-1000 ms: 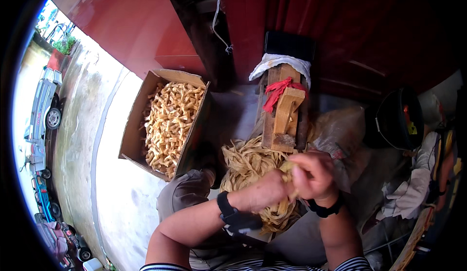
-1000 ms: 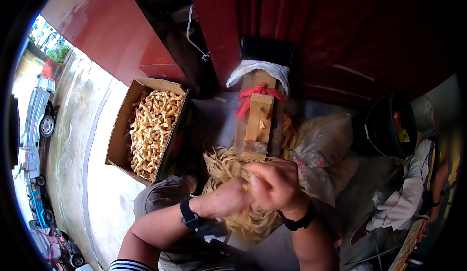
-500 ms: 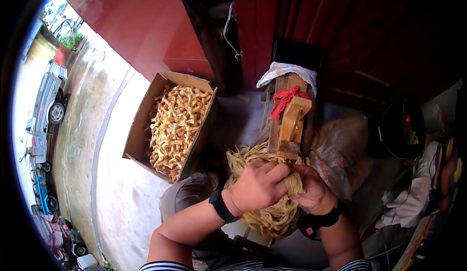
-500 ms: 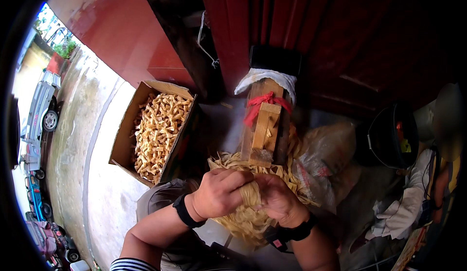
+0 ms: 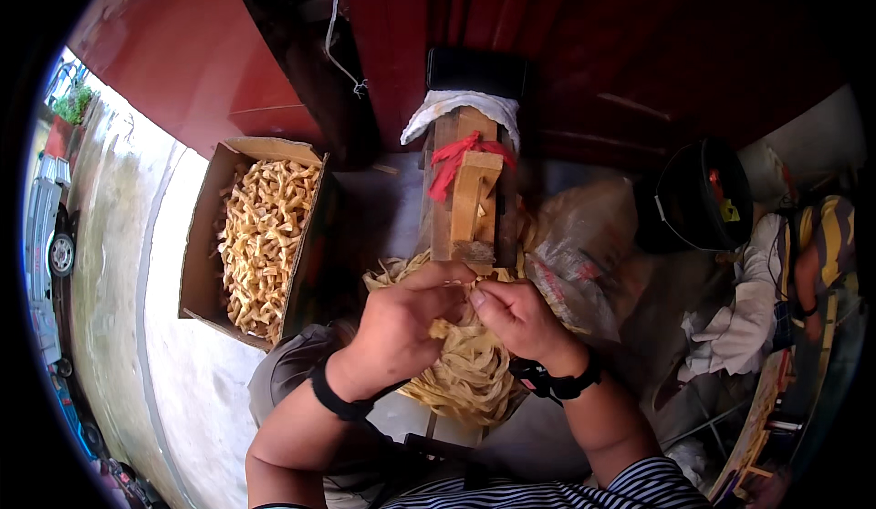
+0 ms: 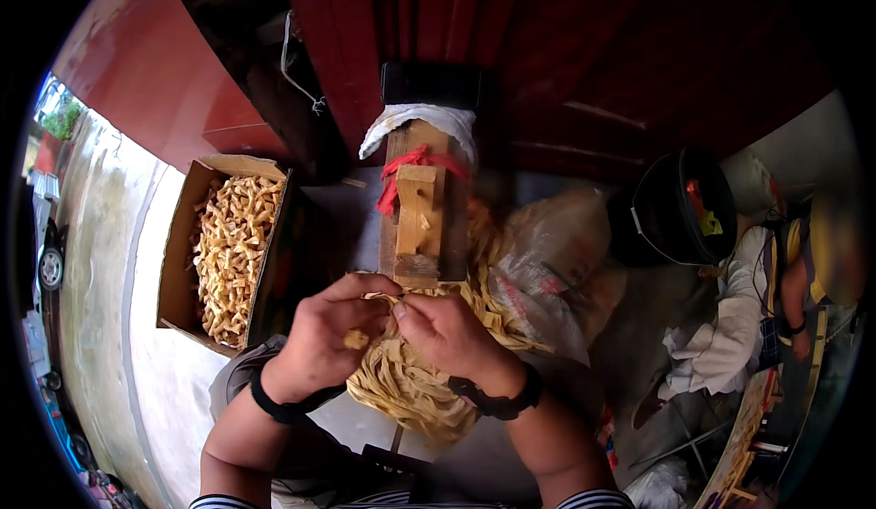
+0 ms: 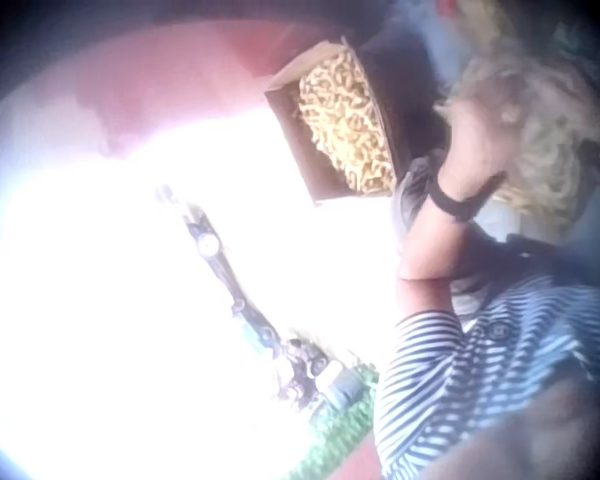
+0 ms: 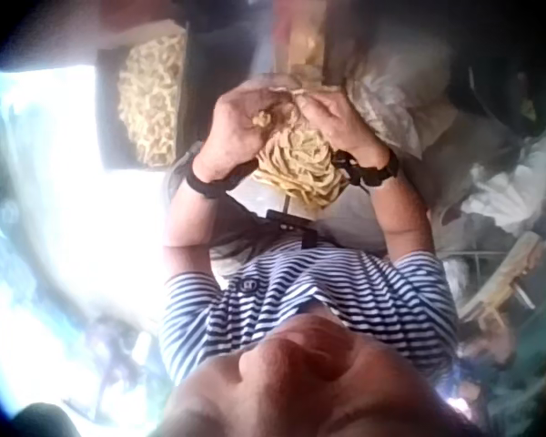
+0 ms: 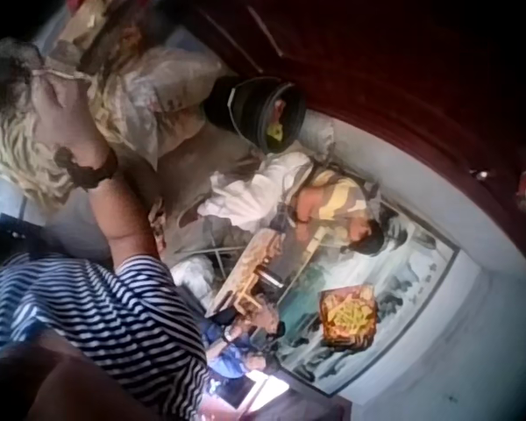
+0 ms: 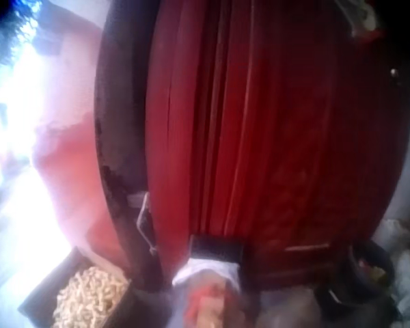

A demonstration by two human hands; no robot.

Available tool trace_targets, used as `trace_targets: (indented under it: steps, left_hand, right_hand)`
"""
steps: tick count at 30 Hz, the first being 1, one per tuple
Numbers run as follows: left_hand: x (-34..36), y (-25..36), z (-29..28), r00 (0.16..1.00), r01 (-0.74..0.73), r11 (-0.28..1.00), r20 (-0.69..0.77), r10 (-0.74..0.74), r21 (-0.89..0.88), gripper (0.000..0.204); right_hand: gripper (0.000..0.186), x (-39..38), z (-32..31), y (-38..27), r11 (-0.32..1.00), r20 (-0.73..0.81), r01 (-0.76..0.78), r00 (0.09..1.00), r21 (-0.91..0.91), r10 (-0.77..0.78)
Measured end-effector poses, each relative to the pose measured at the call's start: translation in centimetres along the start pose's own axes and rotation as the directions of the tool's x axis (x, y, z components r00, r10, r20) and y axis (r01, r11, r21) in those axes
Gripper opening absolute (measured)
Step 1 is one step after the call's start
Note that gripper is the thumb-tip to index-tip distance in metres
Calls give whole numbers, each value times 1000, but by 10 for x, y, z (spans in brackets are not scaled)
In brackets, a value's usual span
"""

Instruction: The person uses a wooden stripping tool to split pieces of dried material into thin strands by hand and places the processed strands into a cardboard box.

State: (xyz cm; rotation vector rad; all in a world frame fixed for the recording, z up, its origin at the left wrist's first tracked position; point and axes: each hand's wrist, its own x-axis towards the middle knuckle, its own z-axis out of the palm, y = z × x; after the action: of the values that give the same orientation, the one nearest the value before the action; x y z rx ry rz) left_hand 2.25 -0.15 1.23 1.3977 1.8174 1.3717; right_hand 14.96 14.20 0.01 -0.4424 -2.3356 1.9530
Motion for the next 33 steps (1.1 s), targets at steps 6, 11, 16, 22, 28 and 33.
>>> trace_targets:
  steps: [6, 11, 16, 22, 28, 33]
  left_hand:
    - [2, 12, -29, 942, 56, 815, -239, -234, -577, 18]
    - [6, 13, -29, 891, 208, 832, -251, -377, -514, 24]
    - [4, 3, -10, 831, 498, 519, 212, -514, -695, 33]
    - [12, -9, -7, 818, 431, 517, 79, -570, -740, 9]
    - [53, -49, 26, 805, 479, 745, -108, -584, -464, 5]
    - [52, -85, 26, 711, 476, 696, -231, -665, -538, 7]
  right_hand:
    - [41, -7, -7, -11, 681, 270, -283, 954, 675, 129]
    - [37, -7, -8, -2, 603, 263, -313, 949, 734, 172]
    - [28, -1, 1, -8, 827, 129, -267, 964, 494, 233]
    - [25, 2, -21, -3, 869, -50, -242, 955, 431, 291]
    - [21, 44, -30, 58, 981, -530, -153, 845, -118, 68]
    - [22, 59, -24, 60, 799, -588, -332, 808, -501, -33]
